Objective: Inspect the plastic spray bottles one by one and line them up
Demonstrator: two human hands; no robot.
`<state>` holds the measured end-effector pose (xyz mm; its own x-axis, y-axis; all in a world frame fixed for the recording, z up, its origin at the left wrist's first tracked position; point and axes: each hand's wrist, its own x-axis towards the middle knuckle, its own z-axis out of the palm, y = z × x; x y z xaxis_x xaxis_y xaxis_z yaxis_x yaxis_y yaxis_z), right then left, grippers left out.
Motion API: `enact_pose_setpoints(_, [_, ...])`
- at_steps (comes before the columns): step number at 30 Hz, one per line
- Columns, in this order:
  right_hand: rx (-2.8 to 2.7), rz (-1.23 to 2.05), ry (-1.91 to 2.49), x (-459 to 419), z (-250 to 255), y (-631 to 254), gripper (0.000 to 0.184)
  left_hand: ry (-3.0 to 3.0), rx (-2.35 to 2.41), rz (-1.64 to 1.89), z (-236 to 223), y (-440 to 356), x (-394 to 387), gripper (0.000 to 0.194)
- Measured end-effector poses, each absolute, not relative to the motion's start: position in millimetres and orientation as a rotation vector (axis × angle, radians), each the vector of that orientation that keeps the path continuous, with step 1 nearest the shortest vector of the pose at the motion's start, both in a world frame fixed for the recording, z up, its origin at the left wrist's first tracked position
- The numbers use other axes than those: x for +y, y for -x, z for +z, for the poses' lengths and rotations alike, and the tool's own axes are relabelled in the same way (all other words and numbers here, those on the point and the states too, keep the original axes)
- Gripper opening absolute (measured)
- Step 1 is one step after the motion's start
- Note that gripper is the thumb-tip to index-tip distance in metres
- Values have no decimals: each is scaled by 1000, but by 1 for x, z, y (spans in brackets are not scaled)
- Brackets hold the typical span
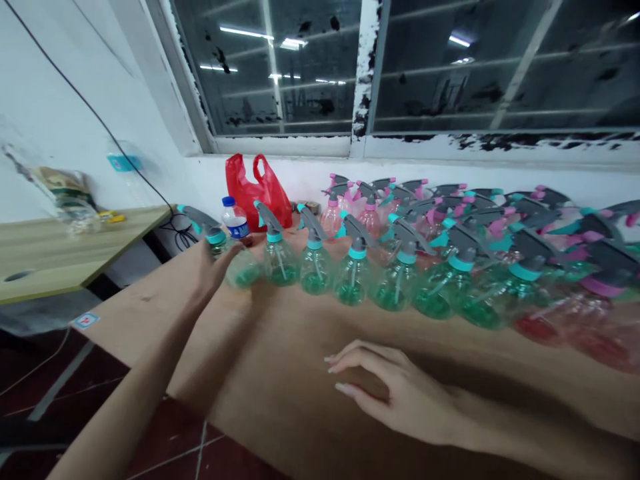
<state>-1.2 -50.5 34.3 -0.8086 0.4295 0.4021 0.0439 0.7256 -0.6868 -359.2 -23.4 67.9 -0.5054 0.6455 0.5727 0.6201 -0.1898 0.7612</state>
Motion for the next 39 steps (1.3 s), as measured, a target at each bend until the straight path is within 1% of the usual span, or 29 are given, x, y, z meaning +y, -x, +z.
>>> enact_pose_setpoints(4, [-2354,910,508,-41,36,-27,17,-1598,2103,1778,79,326,-59,23])
enact_pose_setpoints(7, [-2324,914,652,-32,38,-48,16,-1695,2153,1645,83,279,-83,32])
enact_pose_setpoints(10, [-2257,935,807,-26,41,-70,21,-1871,2134,1441,83,221,-96,36])
enact_pose_setpoints(12, [-2191,980,856,-22,44,-86,31,-1984,1998,1387,82,183,-98,36])
enact_pose_setpoints(14, [-2147,1023,871,-20,47,-103,46,-2093,1855,1194,80,148,-94,36])
enact_pose_setpoints(16, [-2141,1023,897,-19,49,-122,62,-2161,1711,1056,77,116,-86,39])
enact_pose_setpoints(18, [-2142,981,935,-17,50,-142,74,-2216,1580,996,73,86,-74,41])
enact_pose_setpoints(20, [-2110,921,956,-16,51,-160,80,-2245,1530,933,68,57,-61,43])
enact_pose_setpoints(22, [-2053,887,950,-14,51,-176,82,-2286,1414,960,61,30,-49,46])
enact_pose_setpoints(25, [-1964,847,911,-12,54,-192,84,-2342,1260,1026,51,-4,-33,36])
enact_pose_setpoints(27, [-1925,806,892,-11,59,-199,84,-2367,1206,1024,46,-22,-25,30])
enact_pose_setpoints(28, [-1908,773,896,-10,61,-201,81,-2383,1185,1015,45,-30,-21,30])
enact_pose_setpoints(32, [-1852,647,953,-5,67,-204,64,-2450,1125,1034,40,-52,-12,36])
enact_pose_setpoints(36, [-1821,685,929,1,66,-201,48,-2493,1078,1059,36,-61,-5,29])
enact_pose_setpoints(39, [-1790,722,898,4,63,-197,35,-2542,1084,1103,30,-63,-1,33])
